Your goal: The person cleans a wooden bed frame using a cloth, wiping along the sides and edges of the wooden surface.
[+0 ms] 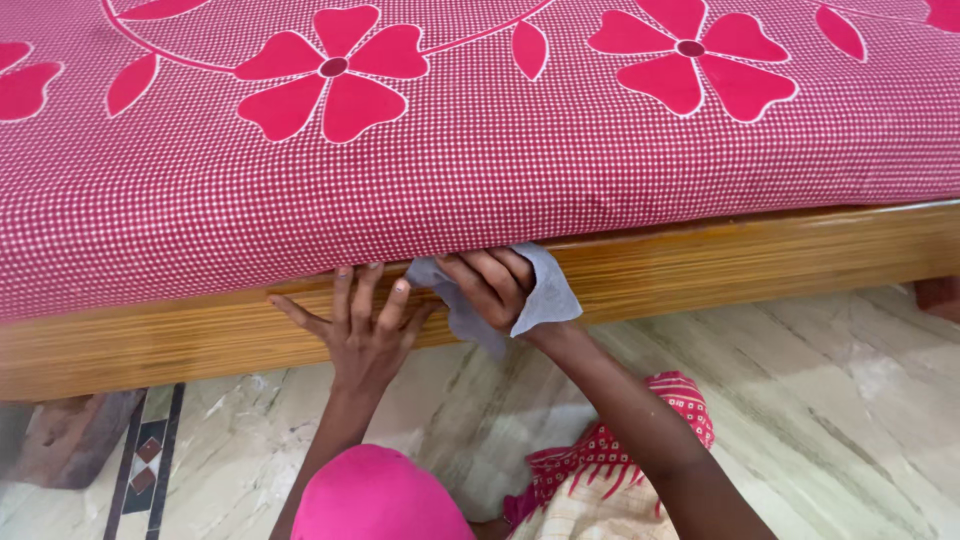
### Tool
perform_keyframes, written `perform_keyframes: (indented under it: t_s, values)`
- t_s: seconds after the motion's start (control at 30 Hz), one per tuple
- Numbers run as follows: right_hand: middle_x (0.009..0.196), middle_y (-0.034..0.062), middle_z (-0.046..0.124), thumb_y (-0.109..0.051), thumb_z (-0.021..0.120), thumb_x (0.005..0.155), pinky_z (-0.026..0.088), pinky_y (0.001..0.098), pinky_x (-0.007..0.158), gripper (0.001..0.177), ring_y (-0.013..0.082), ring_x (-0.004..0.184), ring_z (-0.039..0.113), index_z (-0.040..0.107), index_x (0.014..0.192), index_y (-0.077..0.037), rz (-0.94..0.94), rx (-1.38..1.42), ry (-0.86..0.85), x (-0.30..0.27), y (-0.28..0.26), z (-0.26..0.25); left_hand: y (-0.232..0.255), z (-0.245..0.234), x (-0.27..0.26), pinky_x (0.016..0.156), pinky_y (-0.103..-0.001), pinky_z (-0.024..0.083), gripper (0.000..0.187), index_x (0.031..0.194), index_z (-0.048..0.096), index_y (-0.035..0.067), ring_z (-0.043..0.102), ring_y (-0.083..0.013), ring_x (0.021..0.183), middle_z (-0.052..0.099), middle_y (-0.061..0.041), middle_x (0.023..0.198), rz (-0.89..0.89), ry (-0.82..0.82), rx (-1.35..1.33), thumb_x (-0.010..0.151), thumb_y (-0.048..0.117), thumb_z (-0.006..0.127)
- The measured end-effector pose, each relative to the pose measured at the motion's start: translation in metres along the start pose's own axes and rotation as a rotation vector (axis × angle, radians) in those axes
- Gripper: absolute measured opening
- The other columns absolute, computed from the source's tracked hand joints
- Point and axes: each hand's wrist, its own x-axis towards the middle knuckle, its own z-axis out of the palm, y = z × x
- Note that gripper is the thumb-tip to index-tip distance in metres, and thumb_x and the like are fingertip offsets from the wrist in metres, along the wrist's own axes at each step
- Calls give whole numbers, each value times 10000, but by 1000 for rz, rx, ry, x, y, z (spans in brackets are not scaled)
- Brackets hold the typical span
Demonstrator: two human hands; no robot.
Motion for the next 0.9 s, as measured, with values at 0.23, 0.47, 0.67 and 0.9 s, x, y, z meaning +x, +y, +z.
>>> perform_keyframes:
  t_s: [0.23,0.47,0.67,0.9]
  values:
    - [1217,7,591,-201,720,1003,488,380,1016,218,216,1145,535,747,1214,-154,40,-45,-34,-53,50,-16,-4,5,-7,1155,-854,-18,802,1509,330,400,310,-203,1538,455,84,1496,16,-37,24,937,697,809]
    - [1245,68,561,-384,673,1042,446,501,1023,278,304,1172,507,719,1194,-156,204,-218,-39,-117,114,-47,-6,6,-9,1151,-851,-32,809,1516,336,419,289,-185,1555,424,86,1517,25,-40,47,894,708,764]
    - [1249,101,558,-395,687,1044,447,517,1011,310,323,1171,499,674,1206,-131,242,-264,32,-137,154,-70,-6,10,-11,1131,-860,-22,802,1533,373,419,276,-205,1537,408,71,1554,43,-49,72,891,774,697]
    - [1241,61,543,-395,698,1050,444,495,1018,313,299,1173,510,638,1258,-169,203,-335,-17,-147,177,-82,-11,22,-25,1134,-839,-38,819,1542,398,410,256,-260,1556,412,23,1595,33,-66,82,889,825,669]
